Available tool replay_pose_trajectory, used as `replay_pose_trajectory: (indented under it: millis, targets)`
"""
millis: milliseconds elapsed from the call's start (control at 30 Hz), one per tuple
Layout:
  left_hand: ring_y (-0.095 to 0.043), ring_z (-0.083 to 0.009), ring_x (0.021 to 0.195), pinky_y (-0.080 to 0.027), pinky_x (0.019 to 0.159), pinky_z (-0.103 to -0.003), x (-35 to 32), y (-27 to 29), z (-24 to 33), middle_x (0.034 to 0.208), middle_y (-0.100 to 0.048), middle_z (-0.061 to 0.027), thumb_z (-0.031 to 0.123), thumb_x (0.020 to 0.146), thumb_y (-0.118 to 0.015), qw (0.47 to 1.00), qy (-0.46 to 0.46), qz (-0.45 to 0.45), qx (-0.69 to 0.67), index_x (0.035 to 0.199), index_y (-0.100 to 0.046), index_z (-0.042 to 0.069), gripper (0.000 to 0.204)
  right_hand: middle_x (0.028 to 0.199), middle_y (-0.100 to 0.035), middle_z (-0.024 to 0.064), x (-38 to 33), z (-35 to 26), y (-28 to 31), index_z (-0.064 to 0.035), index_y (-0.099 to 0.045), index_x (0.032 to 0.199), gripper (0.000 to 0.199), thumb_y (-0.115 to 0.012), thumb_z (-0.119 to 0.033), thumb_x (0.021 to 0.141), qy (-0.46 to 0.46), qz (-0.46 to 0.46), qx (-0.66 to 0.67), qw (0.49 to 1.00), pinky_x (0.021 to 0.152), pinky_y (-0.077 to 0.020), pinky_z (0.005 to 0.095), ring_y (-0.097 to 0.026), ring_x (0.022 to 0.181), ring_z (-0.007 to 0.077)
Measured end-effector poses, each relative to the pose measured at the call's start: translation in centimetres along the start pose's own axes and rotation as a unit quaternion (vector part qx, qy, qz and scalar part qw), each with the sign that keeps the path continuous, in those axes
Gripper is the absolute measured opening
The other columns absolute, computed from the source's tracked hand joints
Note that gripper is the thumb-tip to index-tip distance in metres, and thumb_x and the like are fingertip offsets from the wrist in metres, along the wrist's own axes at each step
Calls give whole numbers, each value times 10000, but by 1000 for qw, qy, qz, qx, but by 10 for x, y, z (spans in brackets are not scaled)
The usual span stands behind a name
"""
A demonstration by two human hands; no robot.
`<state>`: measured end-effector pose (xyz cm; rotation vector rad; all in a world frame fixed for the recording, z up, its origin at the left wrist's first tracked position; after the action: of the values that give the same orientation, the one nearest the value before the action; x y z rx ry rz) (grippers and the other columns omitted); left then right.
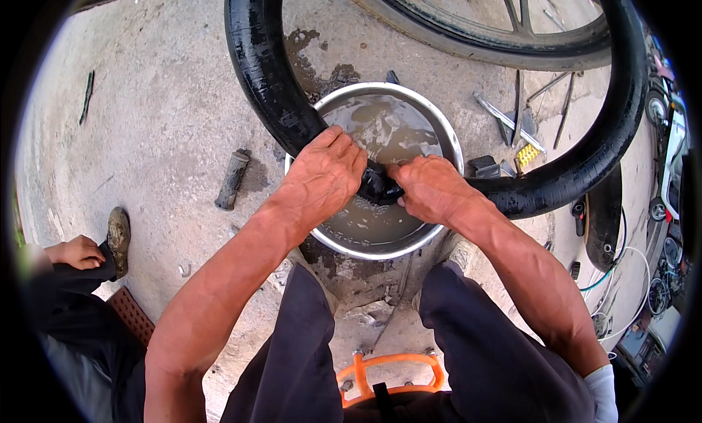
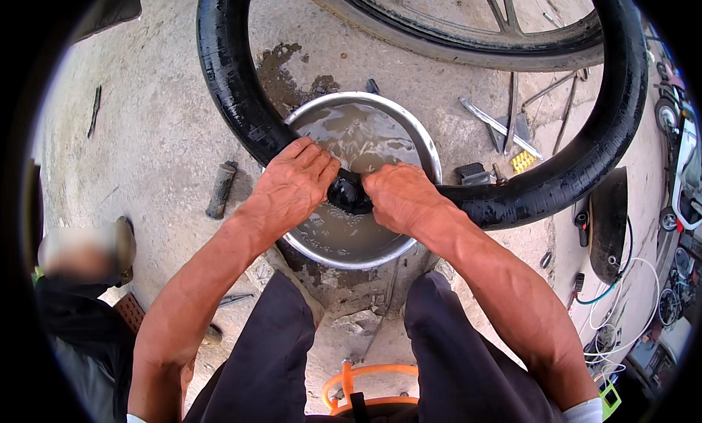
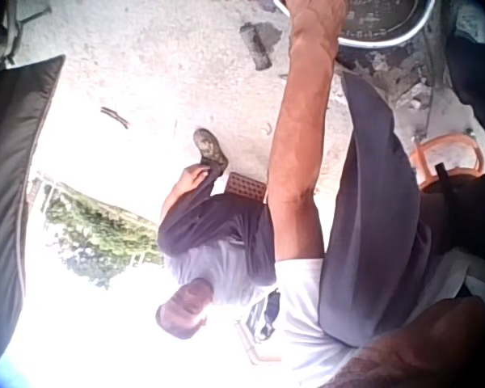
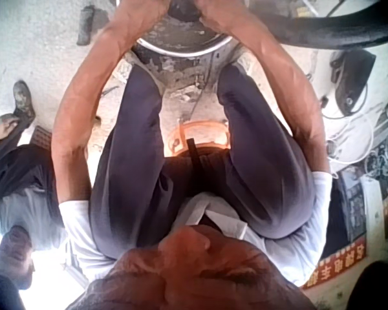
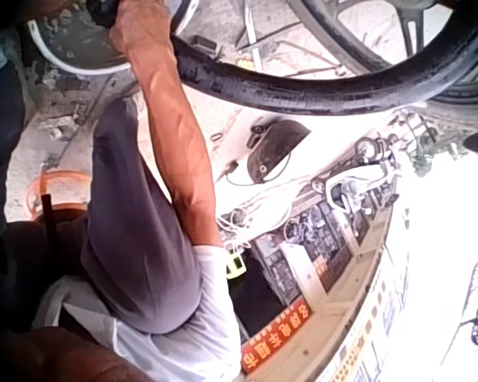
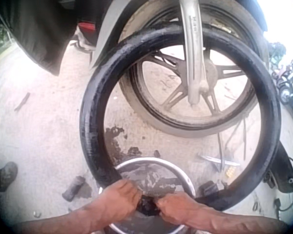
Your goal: The person submerges sections of a motorcycle inner tube into a basin of water and squeezes the tube to check for air bubbles.
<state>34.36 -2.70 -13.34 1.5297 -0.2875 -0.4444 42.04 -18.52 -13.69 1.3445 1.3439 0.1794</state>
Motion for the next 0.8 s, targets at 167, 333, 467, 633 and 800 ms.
replay_pose_trajectory:
  millis: [167, 333, 467, 633, 800]
  targets:
    - [-651, -251, 1221, -411, 1194, -398, 0, 0, 1, 1176, -738, -114, 163, 928, -647, 1000, -5, 5, 7, 1271, -716, 2, 386, 912, -765, 239, -2, -3, 1, 2, -727, 1098, 314, -792, -146, 828, 9, -1, -8, 1000, 884, -593, 487, -759, 937, 412]
    - [-650, -253, 1225, -411, 1196, -398, -6, 3, 5, 1192, -738, -119, 170, 919, -660, 1000, -4, 23, 16, 1261, -718, 1, 386, 901, -764, 232, -10, -9, -2, -4, -708, 1165, 375, -792, -145, 828, -7, 1, -30, 1000, 881, -597, 480, -760, 929, 409]
    - [-635, -261, 1265, -402, 1211, -414, -12, 14, 3, 1254, -722, -119, 190, 876, -747, 998, 1, 65, -19, 1299, -694, 7, 464, 980, -773, 218, -27, -16, 10, -5, -668, 1270, 480, -800, -158, 834, -6, 34, -27, 999, 889, -597, 486, -759, 959, 406]
    - [-575, -274, 1371, -363, 1257, -450, -28, 61, 0, 1381, -669, -107, 262, 820, -846, 995, 22, 33, -96, 1426, -606, 49, 685, 1118, -775, 213, -76, -19, 54, -26, -627, 1428, 644, -821, -185, 835, -12, 42, 42, 998, 925, -586, 491, -744, 1052, 411]
    - [-563, -309, 1384, -333, 1284, -483, -39, 151, 7, 1419, -642, -142, 303, 842, -846, 986, 16, 27, -166, 1484, -558, 55, 746, 1100, -758, 267, -140, -29, 122, -57, -613, 1484, 706, -834, -213, 831, 8, 40, 108, 993, 975, -549, 493, -728, 1090, 422]
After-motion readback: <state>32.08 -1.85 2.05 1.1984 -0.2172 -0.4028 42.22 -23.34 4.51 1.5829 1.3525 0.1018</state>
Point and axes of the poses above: each hand's wrist, its own x-axis towards the middle knuckle, its own y-axis out of the back of the hand, z = x × y, the point moved 4 cm from there along x, towards the middle knuckle
